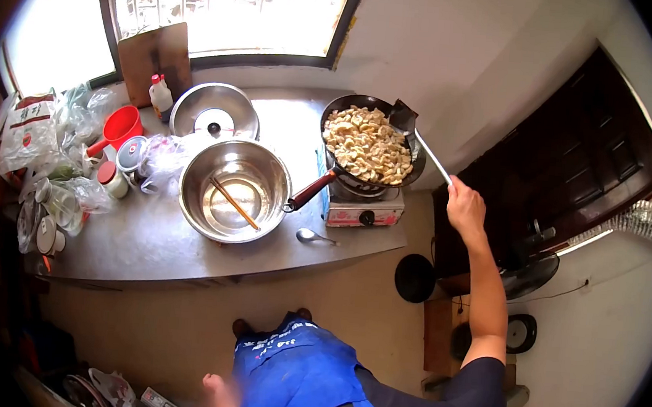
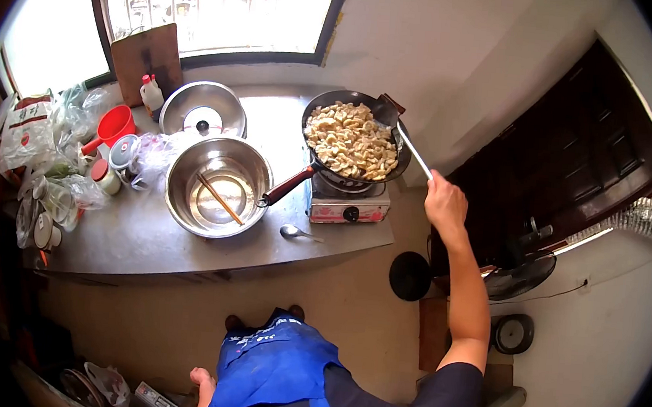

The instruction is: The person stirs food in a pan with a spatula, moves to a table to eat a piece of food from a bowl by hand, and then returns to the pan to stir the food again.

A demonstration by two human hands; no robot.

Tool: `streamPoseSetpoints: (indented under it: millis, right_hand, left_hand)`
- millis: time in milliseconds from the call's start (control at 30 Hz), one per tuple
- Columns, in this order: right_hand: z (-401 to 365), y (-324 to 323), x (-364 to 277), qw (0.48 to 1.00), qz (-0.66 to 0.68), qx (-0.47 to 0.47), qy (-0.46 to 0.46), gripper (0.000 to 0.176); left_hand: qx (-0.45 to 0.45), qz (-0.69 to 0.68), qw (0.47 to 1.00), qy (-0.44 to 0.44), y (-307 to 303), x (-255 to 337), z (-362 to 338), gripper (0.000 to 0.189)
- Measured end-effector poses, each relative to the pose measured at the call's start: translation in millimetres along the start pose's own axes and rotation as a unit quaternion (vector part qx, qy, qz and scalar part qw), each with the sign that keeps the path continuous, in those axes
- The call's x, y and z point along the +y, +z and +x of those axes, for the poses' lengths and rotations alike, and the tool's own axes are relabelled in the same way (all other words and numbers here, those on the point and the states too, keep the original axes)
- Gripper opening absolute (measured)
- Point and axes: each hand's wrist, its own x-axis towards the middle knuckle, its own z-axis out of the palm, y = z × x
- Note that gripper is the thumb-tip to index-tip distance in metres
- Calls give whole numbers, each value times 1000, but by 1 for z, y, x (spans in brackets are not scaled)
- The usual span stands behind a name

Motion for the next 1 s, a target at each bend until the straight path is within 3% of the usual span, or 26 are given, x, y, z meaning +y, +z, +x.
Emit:
streamPoseSetpoints:
  millis: [100, 233, 333, 433, 500, 600, 733, 800, 867, 1000]
  right_hand:
    - [35, 13, 23, 999, -39, -32, -12, 31]
    - [73, 36, 53, 996, -65, -44, -29, 32]
    - [108, 70, 81, 996, -43, -70, -43, 32]
    - [137, 126, 119, 986, 72, -58, -136, 33]
    - [143, 131, 111, 957, 193, -215, -27, 33]
    - [135, 133, 94, 931, 279, -237, 5, 34]
    - [120, 125, 85, 948, 241, -190, -81, 33]
    - [103, 109, 72, 961, 201, -109, -153, 30]
    - [82, 77, 47, 970, 158, -91, -160, 29]
    - [47, 31, 28, 979, 21, -59, -194, 31]
  left_hand:
    - [24, -60, 997, 42, 7, -6, -11, 22]
    - [64, -130, 989, -11, 6, -14, -30, 21]
    - [78, -147, 985, -35, -1, -22, -48, 22]
    - [68, -123, 989, -39, -9, -33, -65, 23]
    - [58, -96, 993, -41, -13, -43, -74, 24]
    - [30, -30, 999, -34, -25, -53, -84, 26]
    - [-33, 88, 996, -6, -44, -52, -98, 28]
    - [-63, 140, 988, 15, -58, -45, -101, 29]
    - [-82, 166, 982, 27, -68, -34, -101, 30]
    - [-87, 25, 996, 3, -69, -8, -78, 19]
